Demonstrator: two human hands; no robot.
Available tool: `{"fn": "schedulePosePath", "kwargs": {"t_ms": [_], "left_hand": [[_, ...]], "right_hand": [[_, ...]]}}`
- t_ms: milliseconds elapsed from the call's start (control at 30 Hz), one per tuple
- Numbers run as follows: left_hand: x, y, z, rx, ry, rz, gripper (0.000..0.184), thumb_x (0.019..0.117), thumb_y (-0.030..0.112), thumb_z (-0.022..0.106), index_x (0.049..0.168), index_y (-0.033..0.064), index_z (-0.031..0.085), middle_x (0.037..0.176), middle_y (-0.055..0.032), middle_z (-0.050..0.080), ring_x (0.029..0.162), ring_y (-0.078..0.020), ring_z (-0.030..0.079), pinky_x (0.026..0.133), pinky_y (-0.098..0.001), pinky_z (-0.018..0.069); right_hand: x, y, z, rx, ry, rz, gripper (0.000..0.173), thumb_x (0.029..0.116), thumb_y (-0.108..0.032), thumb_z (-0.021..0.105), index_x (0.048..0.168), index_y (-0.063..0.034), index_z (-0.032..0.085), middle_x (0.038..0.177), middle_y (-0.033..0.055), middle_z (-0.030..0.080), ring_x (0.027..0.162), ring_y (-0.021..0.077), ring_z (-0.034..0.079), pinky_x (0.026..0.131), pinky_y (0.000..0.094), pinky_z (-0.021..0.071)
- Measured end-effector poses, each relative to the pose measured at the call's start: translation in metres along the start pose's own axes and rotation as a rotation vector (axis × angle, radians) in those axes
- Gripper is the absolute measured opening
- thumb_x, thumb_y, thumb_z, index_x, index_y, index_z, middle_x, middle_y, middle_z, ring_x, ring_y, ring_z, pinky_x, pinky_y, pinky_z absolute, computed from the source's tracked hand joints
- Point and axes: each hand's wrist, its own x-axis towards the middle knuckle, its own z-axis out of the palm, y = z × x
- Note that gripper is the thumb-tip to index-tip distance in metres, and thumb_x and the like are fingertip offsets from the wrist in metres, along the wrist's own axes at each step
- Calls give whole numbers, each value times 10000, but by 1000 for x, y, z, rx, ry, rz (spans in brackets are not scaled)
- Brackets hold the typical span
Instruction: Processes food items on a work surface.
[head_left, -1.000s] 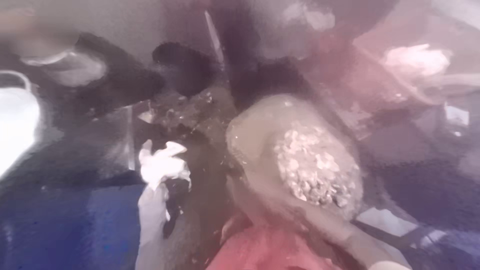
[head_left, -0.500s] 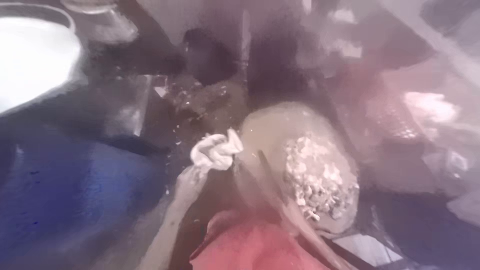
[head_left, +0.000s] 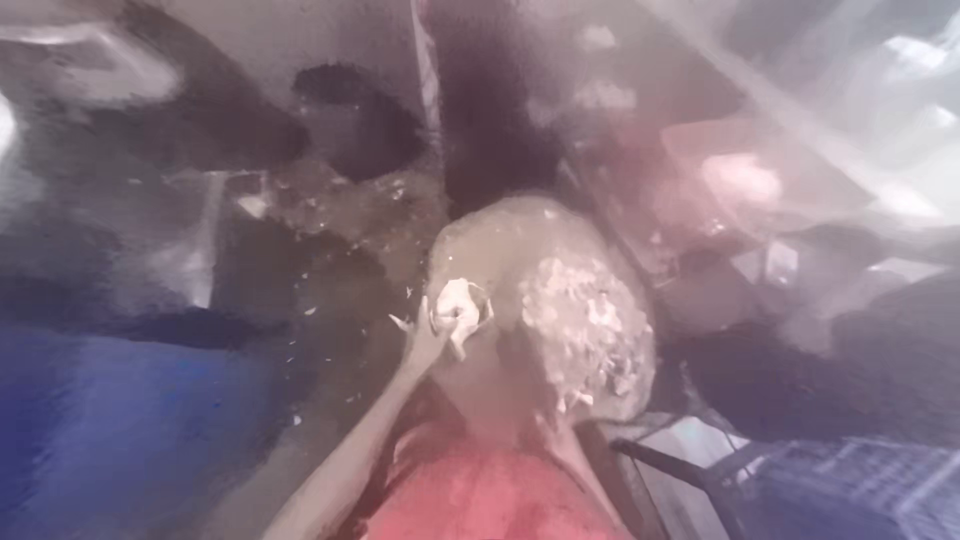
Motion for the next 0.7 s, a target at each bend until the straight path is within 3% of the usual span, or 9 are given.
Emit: {"fn": "schedulePosePath", "kwargs": {"t_ms": [33, 100, 167, 267, 400, 500, 567, 633, 700], "left_hand": [[-3, 10, 10, 124, 28, 38, 1036, 881, 514, 734, 1623, 38, 191, 1524, -212, 485, 1364, -352, 525, 1160, -575, 388], [-3, 7, 27, 360, -7, 95, 1010, 893, 570, 677, 1616, 22, 233, 1581, -236, 400, 1406, -392, 466, 1191, -624, 302], [4, 2, 15, 450, -128, 24, 894, 945, 450, 643, 1638, 105, 197, 1420, -237, 568, 1204, -398, 634, 1005, -599, 509], [5, -2, -30, 172, -127, -34, 751, 962, 382, 651, 1589, 151, 310, 1253, -200, 672, 1120, -343, 678, 975, -579, 535], [-26, 13, -65, 57, 219, -91, 811, 977, 360, 649, 1630, 120, 232, 1200, -202, 697, 1030, -328, 709, 927, -545, 562], [-11, -2, -52, 250, 139, -188, 772, 1008, 459, 581, 1586, 38, 290, 1182, -228, 693, 1074, -376, 693, 968, -583, 531], [4, -9, -36, 399, 17, -206, 739, 1003, 483, 550, 1545, 18, 359, 1189, -238, 690, 1101, -401, 681, 952, -602, 526], [14, 0, -28, 441, -38, -257, 747, 1000, 475, 548, 1552, 19, 333, 1214, -239, 680, 1122, -400, 676, 958, -592, 530], [19, 13, -29, 450, -63, -297, 792, 992, 482, 551, 1571, 14, 281, 1234, -234, 673, 1133, -394, 675, 960, -584, 536]], "right_hand": [[0, -2, 0, -21, 11, 10, 546, 1048, -366, 559, 1481, -38, 500, 1355, 207, 632, 1238, 274, 634, 1083, 479, 499], [3, -5, -4, -33, -11, 61, 542, 1050, -389, 549, 1477, -57, 512, 1336, 199, 645, 1218, 277, 644, 1072, 490, 505], [7, -4, -13, -7, -75, 94, 533, 1062, -404, 524, 1469, -59, 507, 1281, 187, 668, 1147, 270, 677, 1015, 486, 548], [9, -7, -20, -87, -18, 18, 459, 1065, -400, 504, 1311, -26, 605, 956, 145, 681, 825, 235, 668, 780, 460, 569], [-3, -55, -17, -170, 47, -82, 508, 1075, -382, 469, 1410, -12, 559, 1207, 214, 686, 1107, 303, 678, 1006, 519, 523], [7, -128, -23, -103, 17, -278, 500, 1086, -379, 352, 1311, -8, 600, 960, 109, 689, 836, 176, 675, 784, 407, 588], [3, -189, -32, 79, -23, -520, 637, 1070, -538, 269, 1194, 3, 580, 787, -22, 591, 654, 60, 570, 609, 276, 537], [-13, -252, -41, 320, -52, -750, 787, 922, -801, 345, 1183, -95, 576, 822, -104, 620, 710, -8, 600, 654, 212, 554], [-25, -304, -38, 673, -126, -867, 691, 727, -897, 554, 990, -260, 603, 751, -110, 589, 649, 34, 576, 575, 245, 508]]}}
